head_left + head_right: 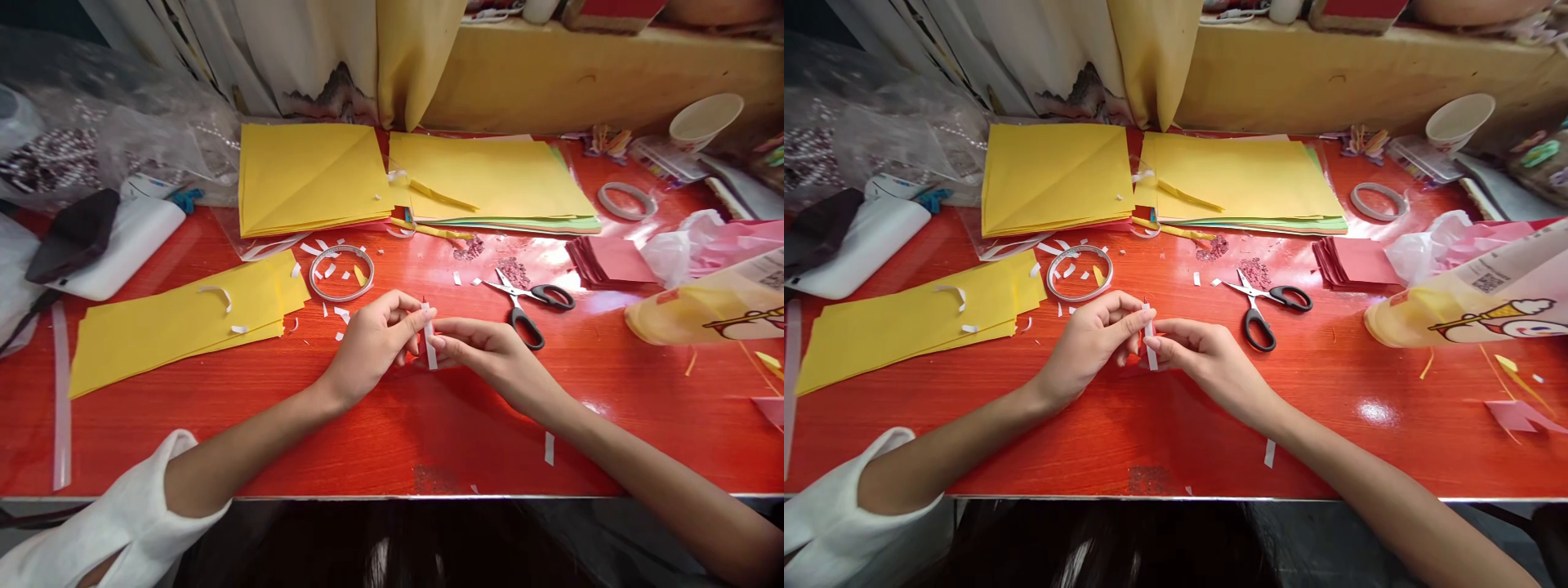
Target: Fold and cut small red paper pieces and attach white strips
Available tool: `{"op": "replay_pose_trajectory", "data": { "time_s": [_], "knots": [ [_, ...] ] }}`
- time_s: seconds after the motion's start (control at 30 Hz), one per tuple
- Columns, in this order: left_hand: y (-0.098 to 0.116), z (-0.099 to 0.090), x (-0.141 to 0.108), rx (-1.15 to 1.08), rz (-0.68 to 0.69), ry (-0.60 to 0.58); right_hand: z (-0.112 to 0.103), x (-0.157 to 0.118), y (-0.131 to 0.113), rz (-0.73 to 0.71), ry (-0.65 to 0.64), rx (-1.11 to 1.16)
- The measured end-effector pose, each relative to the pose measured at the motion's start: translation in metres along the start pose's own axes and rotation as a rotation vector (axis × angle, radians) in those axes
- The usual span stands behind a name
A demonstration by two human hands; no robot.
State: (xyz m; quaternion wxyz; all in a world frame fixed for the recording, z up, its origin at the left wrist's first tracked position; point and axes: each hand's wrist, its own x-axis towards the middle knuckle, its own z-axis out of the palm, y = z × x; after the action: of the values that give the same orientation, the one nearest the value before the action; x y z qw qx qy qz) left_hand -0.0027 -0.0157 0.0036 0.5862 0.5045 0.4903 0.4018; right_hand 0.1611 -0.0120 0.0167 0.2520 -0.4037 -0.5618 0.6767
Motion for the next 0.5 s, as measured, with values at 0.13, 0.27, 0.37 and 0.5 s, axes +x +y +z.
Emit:
{"op": "replay_pose_trajectory", "data": {
  "time_s": [0.13, 0.27, 0.37, 0.5],
  "knots": [
    [-0.0016, 0.0002, -0.0008, -0.024, 0.01, -0.005, 0.0, 0.0002, -0.0006, 0.023, 0.009, 0.004],
    [-0.0025, 0.0002, -0.0018, -0.024, 0.026, -0.015, -0.0002, 0.0, -0.0004, 0.032, 0.02, -0.012],
    [-0.0023, 0.0003, -0.0017, -0.007, 0.037, -0.015, -0.0003, 0.0005, 0.0004, 0.029, 0.017, -0.018],
    [-0.002, 0.0005, -0.0011, 0.009, 0.039, -0.019, 0.0, 0.0005, 0.0007, 0.035, 0.016, -0.019]
  ]
}}
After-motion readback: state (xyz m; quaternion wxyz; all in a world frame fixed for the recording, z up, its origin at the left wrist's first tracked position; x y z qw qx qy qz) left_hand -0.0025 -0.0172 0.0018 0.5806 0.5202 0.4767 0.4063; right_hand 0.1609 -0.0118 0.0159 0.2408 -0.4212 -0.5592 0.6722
